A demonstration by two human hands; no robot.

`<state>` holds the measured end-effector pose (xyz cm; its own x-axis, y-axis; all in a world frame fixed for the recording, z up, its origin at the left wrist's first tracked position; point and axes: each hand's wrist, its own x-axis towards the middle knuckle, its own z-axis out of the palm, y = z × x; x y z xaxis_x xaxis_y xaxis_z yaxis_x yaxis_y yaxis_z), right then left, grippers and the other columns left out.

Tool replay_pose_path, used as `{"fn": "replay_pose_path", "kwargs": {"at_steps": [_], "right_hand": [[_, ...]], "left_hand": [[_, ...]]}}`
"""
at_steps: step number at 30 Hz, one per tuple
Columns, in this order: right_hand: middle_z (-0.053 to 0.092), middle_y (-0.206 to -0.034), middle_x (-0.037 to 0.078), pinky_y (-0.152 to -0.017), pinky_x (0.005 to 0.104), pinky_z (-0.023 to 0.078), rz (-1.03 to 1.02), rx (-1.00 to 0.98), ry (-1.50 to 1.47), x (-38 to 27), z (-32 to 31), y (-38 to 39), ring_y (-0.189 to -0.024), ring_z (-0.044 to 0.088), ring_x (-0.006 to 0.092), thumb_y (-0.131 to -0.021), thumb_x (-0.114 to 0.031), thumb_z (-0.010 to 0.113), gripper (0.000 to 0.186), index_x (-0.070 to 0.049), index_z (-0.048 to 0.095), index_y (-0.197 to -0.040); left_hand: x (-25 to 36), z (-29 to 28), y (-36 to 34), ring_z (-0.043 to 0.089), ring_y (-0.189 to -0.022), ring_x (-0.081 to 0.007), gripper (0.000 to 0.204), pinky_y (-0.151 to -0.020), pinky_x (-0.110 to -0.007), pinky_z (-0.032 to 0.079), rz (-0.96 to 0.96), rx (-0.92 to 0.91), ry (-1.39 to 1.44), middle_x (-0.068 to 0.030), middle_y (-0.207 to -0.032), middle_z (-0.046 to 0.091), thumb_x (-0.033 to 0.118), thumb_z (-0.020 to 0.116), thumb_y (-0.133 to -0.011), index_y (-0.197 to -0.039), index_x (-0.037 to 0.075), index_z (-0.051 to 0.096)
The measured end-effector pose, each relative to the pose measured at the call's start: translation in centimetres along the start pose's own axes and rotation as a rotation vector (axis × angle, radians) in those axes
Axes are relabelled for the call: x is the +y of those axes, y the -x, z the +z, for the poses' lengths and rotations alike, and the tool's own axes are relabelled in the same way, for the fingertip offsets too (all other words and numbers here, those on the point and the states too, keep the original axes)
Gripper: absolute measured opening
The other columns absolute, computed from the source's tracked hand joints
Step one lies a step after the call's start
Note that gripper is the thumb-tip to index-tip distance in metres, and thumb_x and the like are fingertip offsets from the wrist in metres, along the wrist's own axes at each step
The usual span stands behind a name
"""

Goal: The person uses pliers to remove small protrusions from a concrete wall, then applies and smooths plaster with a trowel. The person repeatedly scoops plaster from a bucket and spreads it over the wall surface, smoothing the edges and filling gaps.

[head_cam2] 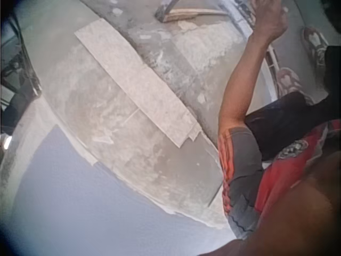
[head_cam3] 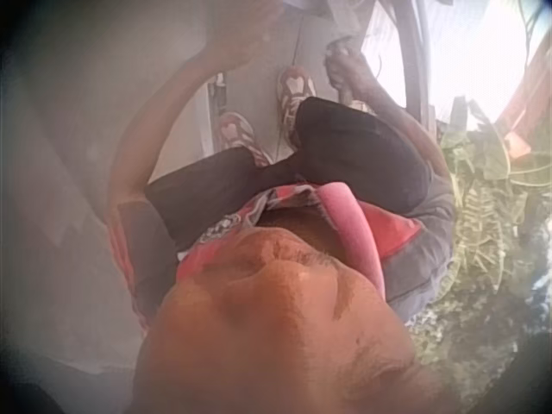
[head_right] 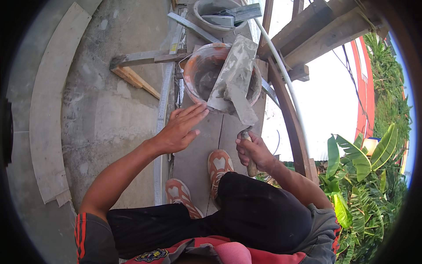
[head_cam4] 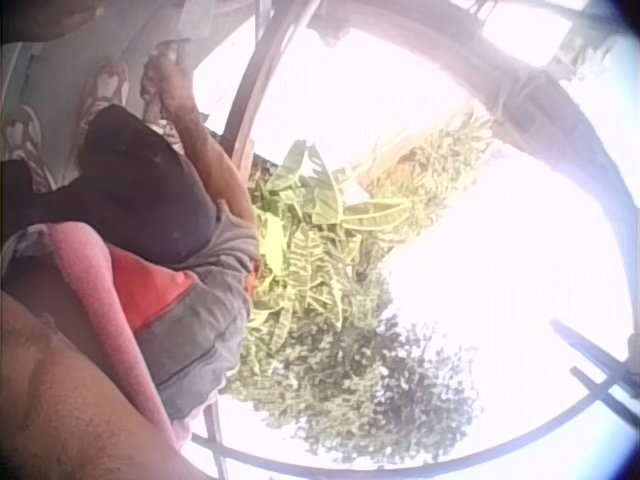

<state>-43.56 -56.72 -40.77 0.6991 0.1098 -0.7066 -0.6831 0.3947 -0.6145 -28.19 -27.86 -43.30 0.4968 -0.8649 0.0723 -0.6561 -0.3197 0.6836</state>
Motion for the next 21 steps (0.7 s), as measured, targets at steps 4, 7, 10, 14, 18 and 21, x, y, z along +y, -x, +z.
{"fn": "replay_pose_path", "kwargs": {"at_steps": [4, 7, 10, 14, 18, 21], "right_hand": [[0.052, -0.072, 0.001, -0.044, 0.0313, 0.043, 0.005, -0.038, 0.001, -0.6, -1.0, 0.3, -0.047, 0.051, 0.0123, -0.107, -0.016, 0.066, 0.013, -0.012, 0.054, -0.106], [0.052, -0.072, 0.001, -0.042, 0.0316, 0.043, 0.024, -0.108, -0.040, -1.3, -1.4, 0.4, -0.046, 0.050, 0.0128, -0.107, -0.017, 0.065, 0.012, -0.012, 0.054, -0.105], [0.052, -0.071, 0.002, -0.042, 0.0320, 0.044, 0.038, -0.165, -0.097, -1.9, -1.6, 0.6, -0.045, 0.049, 0.0134, -0.107, -0.018, 0.064, 0.011, -0.013, 0.055, -0.104], [0.052, -0.071, 0.002, -0.042, 0.0325, 0.044, 0.035, -0.207, -0.163, -2.8, -1.3, 0.7, -0.045, 0.048, 0.0137, -0.107, -0.017, 0.062, 0.010, -0.012, 0.054, -0.103], [0.052, -0.071, 0.003, -0.042, 0.0318, 0.045, 0.010, -0.233, -0.135, -3.8, 0.2, 0.3, -0.046, 0.049, 0.0141, -0.107, -0.015, 0.061, 0.009, -0.011, 0.053, -0.103], [0.052, -0.069, 0.003, -0.041, 0.0304, 0.046, -0.051, -0.221, 0.007, -7.1, 1.2, 0.5, -0.045, 0.050, 0.0139, -0.106, -0.015, 0.063, 0.014, -0.013, 0.051, -0.098]], "left_hand": [[-0.1, 0.0, -0.1, 0.033, -0.163, -0.0306, 0.067, -0.126, -0.053, 0.027, 0.013, 0.008, 0.003, -0.0191, -0.172, 0.042, 0.015, 0.063, -0.100, -0.162, -0.001, 0.045], [-0.1, 0.0, 0.0, 0.033, -0.163, -0.0310, 0.067, -0.126, -0.053, 0.027, 0.008, 0.013, 0.007, -0.0193, -0.172, 0.042, 0.015, 0.063, -0.100, -0.162, -0.001, 0.045], [0.0, 0.0, -0.3, 0.034, -0.163, -0.0315, 0.067, -0.126, -0.053, 0.027, 0.010, 0.004, 0.031, -0.0195, -0.172, 0.042, 0.015, 0.063, -0.099, -0.162, -0.001, 0.046], [0.0, -0.2, -0.2, 0.035, -0.162, -0.0322, 0.066, -0.125, -0.053, 0.029, 0.007, 0.015, 0.020, -0.0200, -0.172, 0.043, 0.014, 0.064, -0.099, -0.161, -0.002, 0.048], [-0.7, -1.9, 2.0, 0.035, -0.163, -0.0309, 0.061, -0.127, -0.053, 0.029, 0.025, -0.005, 0.033, -0.0167, -0.173, 0.043, 0.013, 0.067, -0.101, -0.159, 0.002, 0.052], [-1.4, -6.8, 4.3, 0.037, -0.162, -0.0288, 0.053, -0.127, -0.052, 0.030, 0.017, -0.079, -0.134, -0.0143, -0.171, 0.046, 0.015, 0.069, -0.102, -0.154, 0.005, 0.059]]}}
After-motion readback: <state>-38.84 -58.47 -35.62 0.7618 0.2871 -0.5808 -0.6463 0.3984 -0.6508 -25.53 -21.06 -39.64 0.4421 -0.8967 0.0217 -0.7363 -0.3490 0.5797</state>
